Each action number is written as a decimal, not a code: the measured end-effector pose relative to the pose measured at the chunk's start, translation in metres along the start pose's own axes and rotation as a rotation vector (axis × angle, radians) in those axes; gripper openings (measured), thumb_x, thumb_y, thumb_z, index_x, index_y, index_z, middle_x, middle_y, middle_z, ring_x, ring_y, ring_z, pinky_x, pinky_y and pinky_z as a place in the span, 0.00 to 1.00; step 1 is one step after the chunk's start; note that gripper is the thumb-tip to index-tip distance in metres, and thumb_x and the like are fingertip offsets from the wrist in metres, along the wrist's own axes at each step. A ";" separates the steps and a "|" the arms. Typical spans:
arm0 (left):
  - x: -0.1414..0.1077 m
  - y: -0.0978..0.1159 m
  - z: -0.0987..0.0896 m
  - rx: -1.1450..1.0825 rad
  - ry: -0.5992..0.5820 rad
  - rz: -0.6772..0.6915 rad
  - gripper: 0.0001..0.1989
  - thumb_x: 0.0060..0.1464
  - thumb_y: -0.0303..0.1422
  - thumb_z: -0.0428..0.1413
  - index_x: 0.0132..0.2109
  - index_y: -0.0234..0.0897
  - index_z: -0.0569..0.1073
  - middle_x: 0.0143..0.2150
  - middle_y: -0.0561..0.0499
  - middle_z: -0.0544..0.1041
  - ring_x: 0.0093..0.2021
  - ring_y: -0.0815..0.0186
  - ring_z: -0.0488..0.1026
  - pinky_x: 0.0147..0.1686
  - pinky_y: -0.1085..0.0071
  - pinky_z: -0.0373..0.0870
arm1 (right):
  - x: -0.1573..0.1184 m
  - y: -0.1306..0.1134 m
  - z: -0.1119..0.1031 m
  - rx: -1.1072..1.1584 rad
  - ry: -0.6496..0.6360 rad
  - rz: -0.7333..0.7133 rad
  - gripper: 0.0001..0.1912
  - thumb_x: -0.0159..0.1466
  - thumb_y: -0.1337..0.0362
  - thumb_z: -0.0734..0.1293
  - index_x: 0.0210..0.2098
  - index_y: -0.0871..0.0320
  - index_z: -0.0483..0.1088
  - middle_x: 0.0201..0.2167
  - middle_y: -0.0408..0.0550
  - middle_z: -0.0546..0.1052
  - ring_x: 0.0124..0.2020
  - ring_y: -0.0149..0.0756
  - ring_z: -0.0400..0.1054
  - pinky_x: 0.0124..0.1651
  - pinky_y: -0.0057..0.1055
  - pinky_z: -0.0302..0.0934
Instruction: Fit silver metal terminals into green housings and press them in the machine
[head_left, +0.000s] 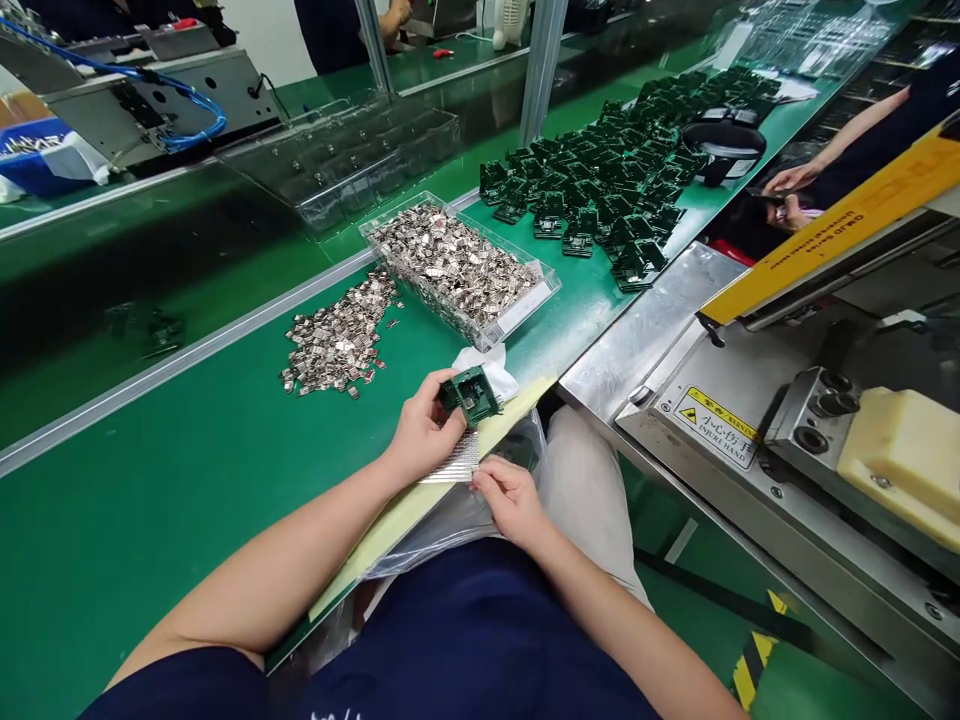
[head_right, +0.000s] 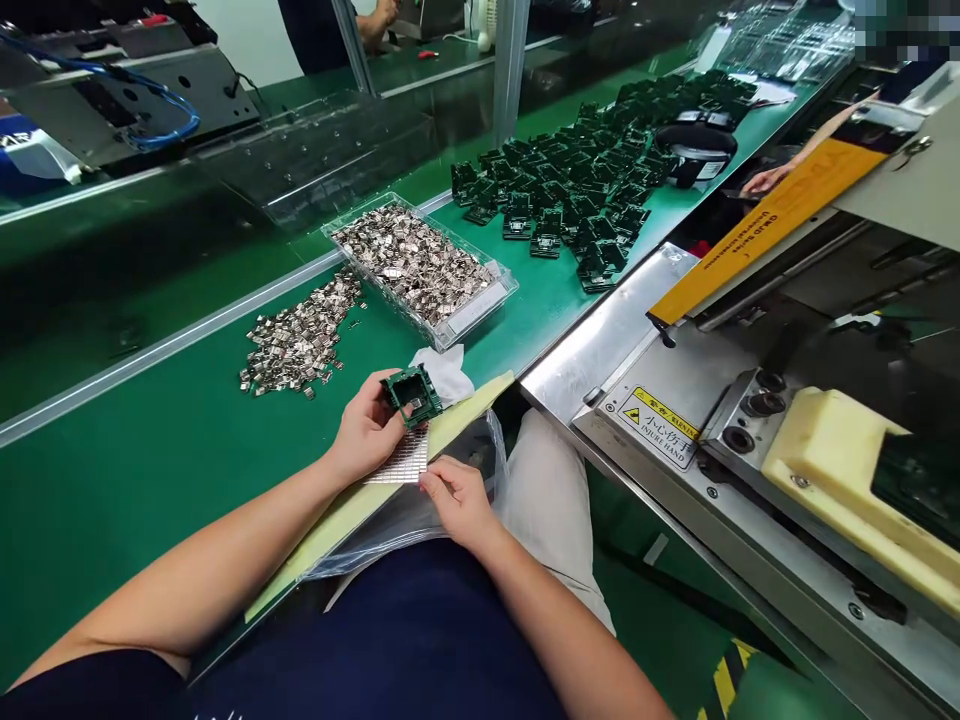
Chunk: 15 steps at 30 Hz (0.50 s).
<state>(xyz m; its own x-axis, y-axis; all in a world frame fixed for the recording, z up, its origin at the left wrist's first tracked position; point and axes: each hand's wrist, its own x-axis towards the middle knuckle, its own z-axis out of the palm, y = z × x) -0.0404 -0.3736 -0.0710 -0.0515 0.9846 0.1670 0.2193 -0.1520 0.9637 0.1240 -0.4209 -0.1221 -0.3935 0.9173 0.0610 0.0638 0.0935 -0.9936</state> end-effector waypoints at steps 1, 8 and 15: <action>0.000 0.000 0.000 0.003 -0.003 0.001 0.19 0.50 0.31 0.59 0.50 0.37 0.69 0.34 0.52 0.73 0.32 0.67 0.72 0.32 0.73 0.71 | 0.000 0.002 -0.002 -0.032 -0.018 -0.009 0.22 0.67 0.48 0.59 0.26 0.57 0.70 0.26 0.48 0.73 0.30 0.38 0.68 0.37 0.33 0.62; 0.001 -0.002 -0.001 -0.075 0.020 -0.008 0.20 0.51 0.36 0.61 0.50 0.37 0.68 0.34 0.52 0.73 0.32 0.67 0.71 0.31 0.73 0.71 | -0.005 0.006 -0.016 -0.334 -0.134 0.132 0.15 0.64 0.66 0.61 0.22 0.57 0.70 0.23 0.47 0.74 0.27 0.39 0.69 0.33 0.31 0.59; -0.006 0.002 -0.004 -0.243 -0.037 -0.034 0.23 0.54 0.41 0.60 0.54 0.37 0.66 0.35 0.50 0.74 0.31 0.67 0.73 0.29 0.72 0.73 | -0.002 -0.046 -0.046 -0.453 0.006 0.160 0.07 0.63 0.66 0.66 0.30 0.56 0.76 0.28 0.46 0.79 0.29 0.39 0.72 0.32 0.30 0.62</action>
<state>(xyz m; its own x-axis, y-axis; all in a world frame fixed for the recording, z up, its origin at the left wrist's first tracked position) -0.0436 -0.3796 -0.0695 -0.0186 0.9913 0.1305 -0.0225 -0.1309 0.9911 0.1640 -0.4094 -0.0724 -0.3414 0.9358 -0.0873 0.5168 0.1094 -0.8491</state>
